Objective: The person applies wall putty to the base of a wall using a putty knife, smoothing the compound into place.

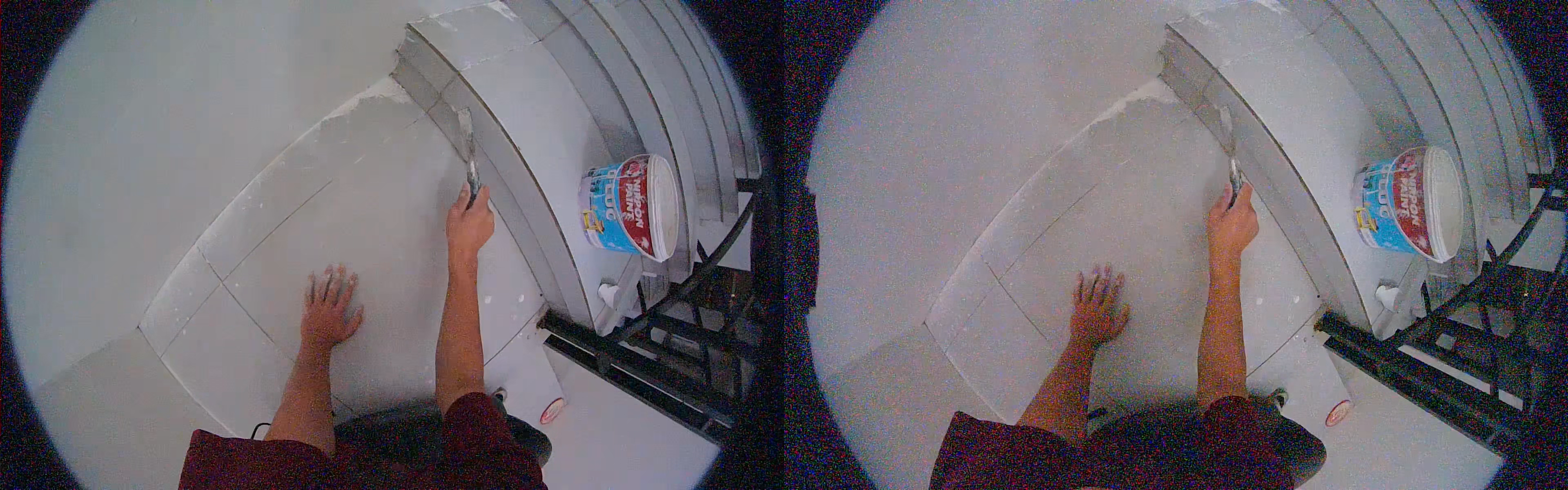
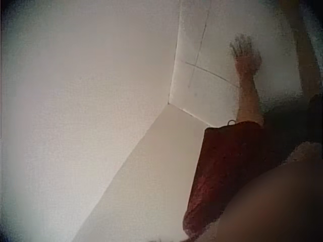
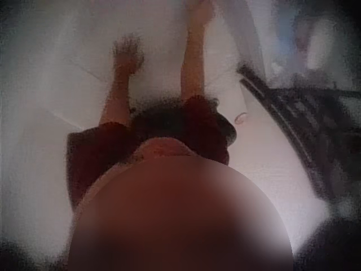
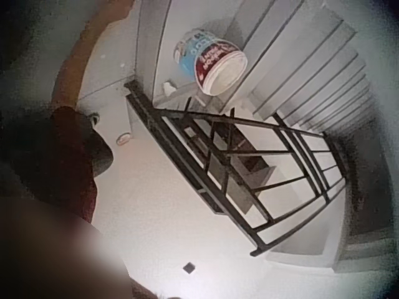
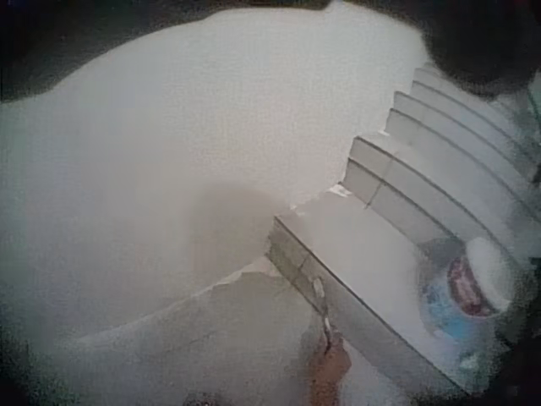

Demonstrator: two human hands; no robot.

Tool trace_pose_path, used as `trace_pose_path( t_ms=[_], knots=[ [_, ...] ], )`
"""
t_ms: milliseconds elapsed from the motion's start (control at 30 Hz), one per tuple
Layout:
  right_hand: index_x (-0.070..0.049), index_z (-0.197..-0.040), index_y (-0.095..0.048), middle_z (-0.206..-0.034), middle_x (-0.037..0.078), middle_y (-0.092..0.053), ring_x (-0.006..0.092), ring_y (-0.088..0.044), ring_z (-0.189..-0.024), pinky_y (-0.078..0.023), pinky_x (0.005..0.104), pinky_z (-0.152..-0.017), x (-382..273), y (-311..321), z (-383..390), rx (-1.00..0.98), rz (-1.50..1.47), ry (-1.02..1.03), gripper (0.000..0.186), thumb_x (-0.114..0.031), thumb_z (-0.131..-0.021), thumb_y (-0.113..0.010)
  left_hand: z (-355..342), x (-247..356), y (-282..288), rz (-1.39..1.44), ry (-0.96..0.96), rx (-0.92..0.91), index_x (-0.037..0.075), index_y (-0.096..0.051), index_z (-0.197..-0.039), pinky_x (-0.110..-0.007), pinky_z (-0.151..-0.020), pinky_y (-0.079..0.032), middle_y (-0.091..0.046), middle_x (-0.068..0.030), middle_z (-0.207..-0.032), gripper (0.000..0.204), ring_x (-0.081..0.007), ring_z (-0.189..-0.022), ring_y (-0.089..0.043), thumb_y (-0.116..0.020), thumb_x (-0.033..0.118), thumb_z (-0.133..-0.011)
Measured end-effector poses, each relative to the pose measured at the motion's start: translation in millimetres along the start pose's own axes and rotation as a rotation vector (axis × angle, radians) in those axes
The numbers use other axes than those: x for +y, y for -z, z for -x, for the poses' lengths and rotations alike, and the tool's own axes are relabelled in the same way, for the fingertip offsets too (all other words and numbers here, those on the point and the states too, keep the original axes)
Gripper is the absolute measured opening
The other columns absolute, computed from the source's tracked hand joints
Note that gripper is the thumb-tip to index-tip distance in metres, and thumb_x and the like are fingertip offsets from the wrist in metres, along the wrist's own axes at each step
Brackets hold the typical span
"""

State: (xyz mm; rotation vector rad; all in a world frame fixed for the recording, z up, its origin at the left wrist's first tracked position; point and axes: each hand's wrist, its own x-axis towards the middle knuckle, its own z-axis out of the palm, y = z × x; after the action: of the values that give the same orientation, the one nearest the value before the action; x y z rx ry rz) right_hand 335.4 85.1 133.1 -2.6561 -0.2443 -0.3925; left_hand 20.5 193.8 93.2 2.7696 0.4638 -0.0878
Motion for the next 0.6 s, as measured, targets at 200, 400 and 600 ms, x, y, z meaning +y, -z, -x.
trace_pose_path(
  t_ms=[200,400,600],
  knots=[
    [-0.007,-0.112,-0.059,-0.078,0.020,-0.070,0.0441,-0.069,-0.073,-0.052,0.0547,-0.064,-5.9,-3.2,-11.5,-0.021,-0.019,0.037,0.030,-0.035,-0.102,-0.058,-2.0,2.0,3.2,0.014,-0.005,-0.027,0.021,-0.041,-0.158,-0.063,-0.124,-0.018,-0.031,-0.0100,-0.167,0.076,-0.0340,-0.154,-0.028,-0.063,0.048,-0.091],
    [-0.007,-0.109,-0.059,-0.078,0.019,-0.071,0.0435,-0.070,-0.073,-0.053,0.0536,-0.065,1.1,-11.9,0.2,-0.006,-0.053,-0.058,0.027,-0.034,-0.102,-0.059,-1.1,0.8,-2.7,0.004,0.011,-0.027,0.020,-0.040,-0.158,-0.063,-0.125,-0.015,-0.029,-0.0102,-0.168,0.076,-0.0347,-0.154,-0.027,-0.062,0.049,-0.092],
    [-0.008,-0.111,-0.060,-0.079,0.019,-0.071,0.0445,-0.069,-0.073,-0.053,0.0527,-0.064,-3.5,-17.5,-2.7,0.020,-0.086,-0.034,0.030,-0.036,-0.103,-0.058,-1.2,2.0,-3.1,0.045,-0.047,0.015,0.014,-0.044,-0.156,-0.066,-0.124,-0.013,-0.031,-0.0168,-0.166,0.071,-0.0406,-0.152,-0.030,-0.059,0.046,-0.095]
  ],
)
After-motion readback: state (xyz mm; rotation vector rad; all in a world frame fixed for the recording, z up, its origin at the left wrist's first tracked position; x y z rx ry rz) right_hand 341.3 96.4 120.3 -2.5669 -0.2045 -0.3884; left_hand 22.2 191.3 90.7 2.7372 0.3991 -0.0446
